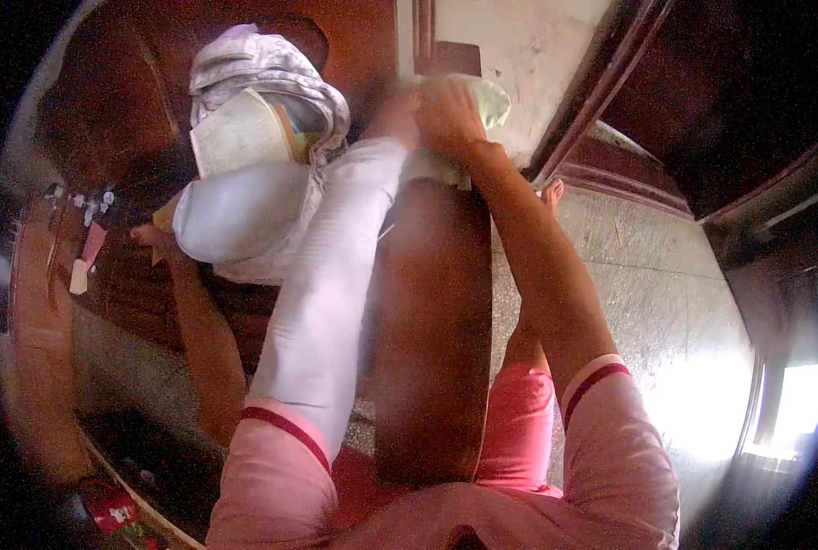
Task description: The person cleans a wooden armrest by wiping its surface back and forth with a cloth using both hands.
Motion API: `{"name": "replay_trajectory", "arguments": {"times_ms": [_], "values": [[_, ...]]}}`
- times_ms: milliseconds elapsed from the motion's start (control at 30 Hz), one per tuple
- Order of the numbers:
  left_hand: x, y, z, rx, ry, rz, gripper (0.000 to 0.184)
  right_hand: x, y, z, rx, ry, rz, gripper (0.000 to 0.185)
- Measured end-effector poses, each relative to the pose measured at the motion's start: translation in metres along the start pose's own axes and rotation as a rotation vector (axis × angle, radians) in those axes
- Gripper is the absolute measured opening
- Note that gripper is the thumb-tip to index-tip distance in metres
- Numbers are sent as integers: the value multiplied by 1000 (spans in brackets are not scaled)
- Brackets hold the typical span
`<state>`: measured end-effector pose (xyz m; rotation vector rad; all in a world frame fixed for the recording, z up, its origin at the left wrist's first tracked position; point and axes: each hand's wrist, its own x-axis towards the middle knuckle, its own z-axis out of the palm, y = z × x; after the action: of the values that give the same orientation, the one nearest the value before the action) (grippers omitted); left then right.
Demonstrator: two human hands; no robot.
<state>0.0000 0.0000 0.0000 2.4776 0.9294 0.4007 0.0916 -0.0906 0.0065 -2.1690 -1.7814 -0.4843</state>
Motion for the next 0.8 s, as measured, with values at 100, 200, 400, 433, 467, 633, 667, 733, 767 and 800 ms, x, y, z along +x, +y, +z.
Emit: {"name": "replay_trajectory", "arguments": {"times_ms": [100,200,400,433,467,633,667,733,767,800], "values": [[-34,20,-29,33,21,19,58,-8,-13,-16,31,50,-29,45],[-77,25,-23,-39,6,3,55,-42,-26,-25,37,-84,-47,45],[-179,22,-16,-198,120,210,51,-129,-46,-29,106,42,-250,57],[-201,34,-25,-108,15,70,51,-144,-59,-53,119,10,-247,59],[-227,37,-30,-150,103,220,54,-161,-74,-78,139,-33,-240,61],[-338,67,-49,-134,280,330,62,-210,-153,-205,203,-482,-58,58],[-362,68,-47,-150,253,255,62,-229,-163,-208,196,-406,-89,57],[-400,73,-43,-304,241,183,62,-255,-177,-215,373,-438,-49,55],[-418,75,-41,-286,248,175,60,-266,-183,-219,462,-449,-27,54],[-436,79,-40,-268,257,169,58,-282,-188,-218,388,-343,-86,53]]}}
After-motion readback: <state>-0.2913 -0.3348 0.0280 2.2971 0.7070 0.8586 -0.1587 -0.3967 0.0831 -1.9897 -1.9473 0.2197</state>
